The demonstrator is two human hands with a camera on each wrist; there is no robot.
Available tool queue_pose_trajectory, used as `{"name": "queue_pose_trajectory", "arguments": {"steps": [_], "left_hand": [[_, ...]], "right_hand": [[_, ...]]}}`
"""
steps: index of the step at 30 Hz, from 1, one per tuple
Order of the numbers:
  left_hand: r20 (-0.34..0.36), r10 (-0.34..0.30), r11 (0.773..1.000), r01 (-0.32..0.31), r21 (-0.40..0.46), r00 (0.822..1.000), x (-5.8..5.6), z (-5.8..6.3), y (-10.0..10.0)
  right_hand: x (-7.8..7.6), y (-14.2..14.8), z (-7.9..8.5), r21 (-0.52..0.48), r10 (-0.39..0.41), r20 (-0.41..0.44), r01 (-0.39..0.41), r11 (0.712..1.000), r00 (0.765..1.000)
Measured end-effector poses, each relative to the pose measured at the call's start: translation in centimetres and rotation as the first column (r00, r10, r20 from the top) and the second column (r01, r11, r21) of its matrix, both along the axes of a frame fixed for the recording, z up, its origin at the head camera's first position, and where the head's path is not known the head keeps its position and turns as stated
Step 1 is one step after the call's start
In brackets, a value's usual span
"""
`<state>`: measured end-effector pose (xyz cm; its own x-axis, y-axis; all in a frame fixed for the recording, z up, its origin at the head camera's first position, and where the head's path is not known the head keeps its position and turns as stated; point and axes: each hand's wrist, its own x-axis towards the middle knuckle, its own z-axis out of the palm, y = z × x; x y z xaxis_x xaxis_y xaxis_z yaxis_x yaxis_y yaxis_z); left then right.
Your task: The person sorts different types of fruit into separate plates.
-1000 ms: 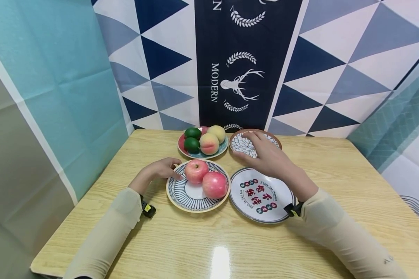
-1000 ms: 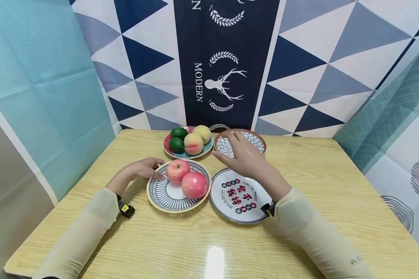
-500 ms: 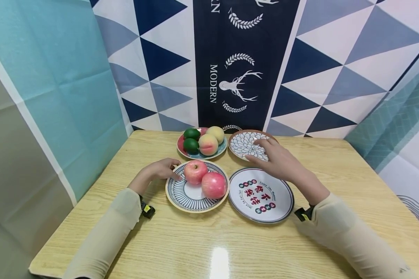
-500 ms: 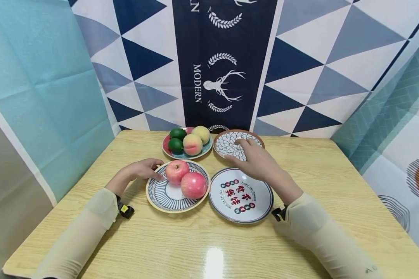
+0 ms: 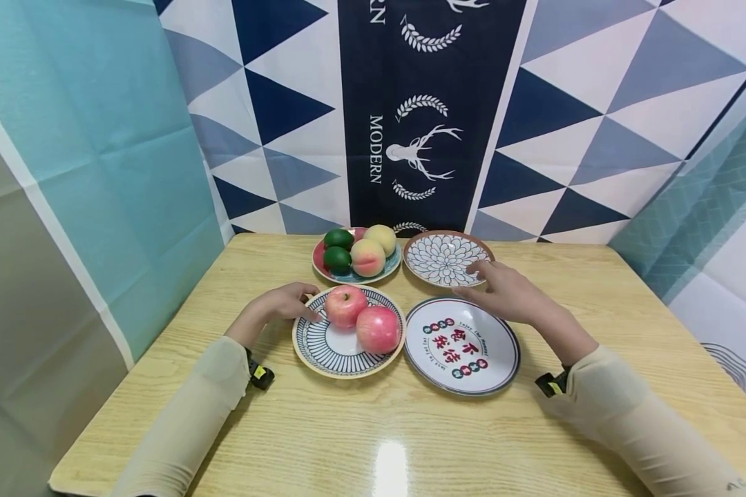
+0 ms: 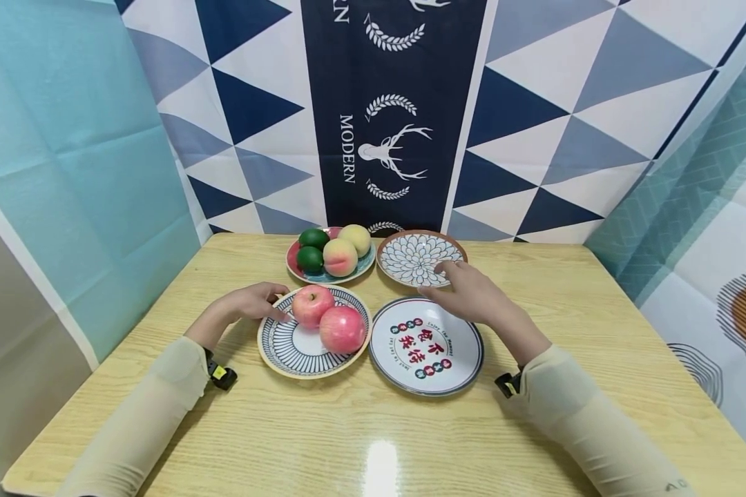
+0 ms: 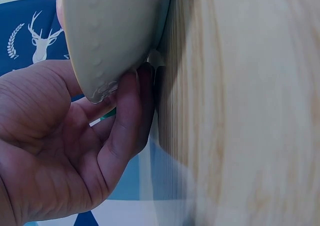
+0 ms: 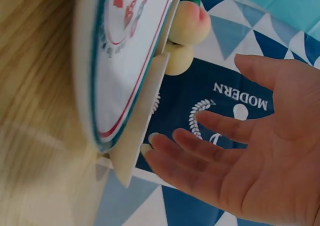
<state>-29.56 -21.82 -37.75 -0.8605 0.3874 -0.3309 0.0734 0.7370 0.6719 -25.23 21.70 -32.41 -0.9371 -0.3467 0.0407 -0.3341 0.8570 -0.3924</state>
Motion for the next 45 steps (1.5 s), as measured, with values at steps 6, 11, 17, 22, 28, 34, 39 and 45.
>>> {"name": "queue_pose_trajectory", "arguments": {"steps": [6, 11, 17, 22, 28, 34, 39, 45], "left_hand": [[0.007, 0.014, 1.0, -0.014, 0.005, 1.0, 0.1, 0.1, -0.1], [0.009, 0.0, 1.0, 0.0, 0.012, 1.0, 0.1, 0.0, -0.3], [0.035, -0.008, 1.0, 0.007, 0.029, 0.999, 0.1, -0.2, -0.5], [0.037, -0.012, 0.999, 0.011, 0.039, 0.999, 0.0, -0.3, -0.4], [0.036, -0.016, 0.999, 0.015, 0.035, 0.999, 0.1, -0.2, -0.3], [0.034, -0.002, 1.0, 0.001, 0.027, 0.999, 0.1, 0.1, -0.2], [0.018, -0.009, 1.0, 0.009, 0.018, 1.0, 0.1, 0.0, -0.1], [0.011, -0.009, 1.0, 0.008, 0.009, 1.0, 0.1, 0.0, 0.0]], "right_hand": [[-0.2, 0.9, -0.3, 0.049, -0.017, 0.125, 0.011, 0.999, 0.992], [-0.5, 1.2, -0.3, 0.083, -0.048, 0.242, 0.029, 0.996, 0.969], [-0.7, 1.5, -0.6, 0.068, -0.066, 0.359, 0.044, 0.997, 0.931], [-0.8, 1.7, -1.0, 0.069, -0.064, 0.377, 0.041, 0.997, 0.924], [-1.1, 2.3, -1.7, 0.037, -0.062, 0.4, 0.052, 0.998, 0.915], [-1.5, 3.0, -2.5, 0.026, -0.059, 0.409, 0.053, 0.998, 0.911], [-1.7, 3.3, -2.8, 0.017, -0.038, 0.41, 0.034, 0.999, 0.911], [-1.6, 3.4, -2.9, 0.009, -0.044, 0.409, 0.044, 0.999, 0.911]]}}
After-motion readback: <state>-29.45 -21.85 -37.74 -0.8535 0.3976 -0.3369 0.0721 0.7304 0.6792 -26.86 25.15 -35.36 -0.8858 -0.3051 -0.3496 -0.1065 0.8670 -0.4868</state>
